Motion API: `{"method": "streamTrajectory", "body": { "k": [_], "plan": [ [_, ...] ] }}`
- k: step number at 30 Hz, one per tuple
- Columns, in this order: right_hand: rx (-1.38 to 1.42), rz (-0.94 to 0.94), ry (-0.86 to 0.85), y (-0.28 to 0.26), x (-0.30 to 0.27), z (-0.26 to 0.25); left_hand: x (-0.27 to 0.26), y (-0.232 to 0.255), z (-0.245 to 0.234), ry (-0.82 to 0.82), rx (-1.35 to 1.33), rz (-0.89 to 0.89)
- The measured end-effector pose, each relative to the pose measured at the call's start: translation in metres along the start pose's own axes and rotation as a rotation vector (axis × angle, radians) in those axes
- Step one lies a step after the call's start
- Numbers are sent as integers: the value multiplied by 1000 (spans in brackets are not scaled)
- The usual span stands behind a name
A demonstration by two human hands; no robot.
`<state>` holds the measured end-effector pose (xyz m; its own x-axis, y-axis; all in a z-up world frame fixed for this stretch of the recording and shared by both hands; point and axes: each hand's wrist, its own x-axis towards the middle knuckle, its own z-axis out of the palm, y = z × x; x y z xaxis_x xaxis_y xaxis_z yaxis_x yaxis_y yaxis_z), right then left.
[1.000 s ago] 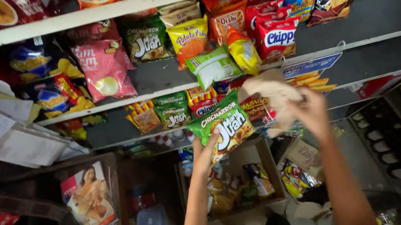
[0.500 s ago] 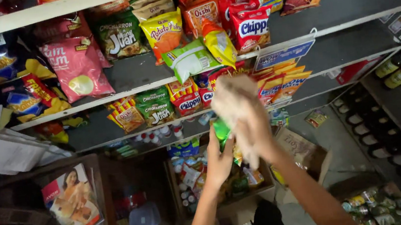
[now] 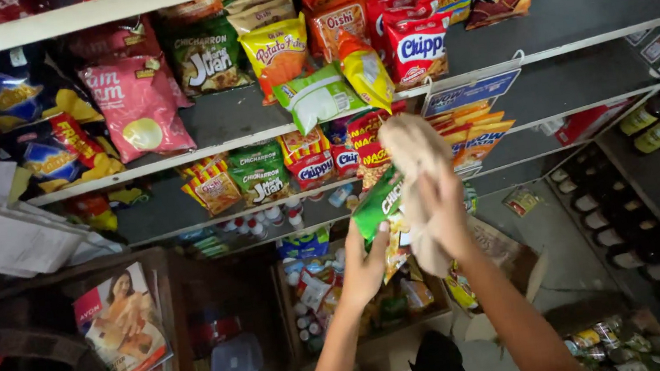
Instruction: Wiping dust off various snack bags with a cloth and organizing them on the grocery store shelves.
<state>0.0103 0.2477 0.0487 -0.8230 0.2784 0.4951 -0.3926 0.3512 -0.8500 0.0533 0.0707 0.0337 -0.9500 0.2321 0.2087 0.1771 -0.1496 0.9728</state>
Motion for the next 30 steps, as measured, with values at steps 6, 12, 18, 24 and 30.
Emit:
{"method": "streamTrajectory", "body": {
  "k": [6,12,18,24,30],
  "plan": [
    [174,-176,-21,-73,-21,36,25,4,-13,199,-310,-101],
    [-610,-613,-157,-114,-41,39,16,-38,-22,-55,-312,-53],
    [-430,-173,-92,-17,39,13,-2,-7,-13,-38,-128,-179],
    [59,57,-146,42,-16,-2,5,-15,-17,132,-384,-114],
    [-309,-362,-191,-69,-71,24,10,-100,-11,85,-241,-29]
  ]
}}
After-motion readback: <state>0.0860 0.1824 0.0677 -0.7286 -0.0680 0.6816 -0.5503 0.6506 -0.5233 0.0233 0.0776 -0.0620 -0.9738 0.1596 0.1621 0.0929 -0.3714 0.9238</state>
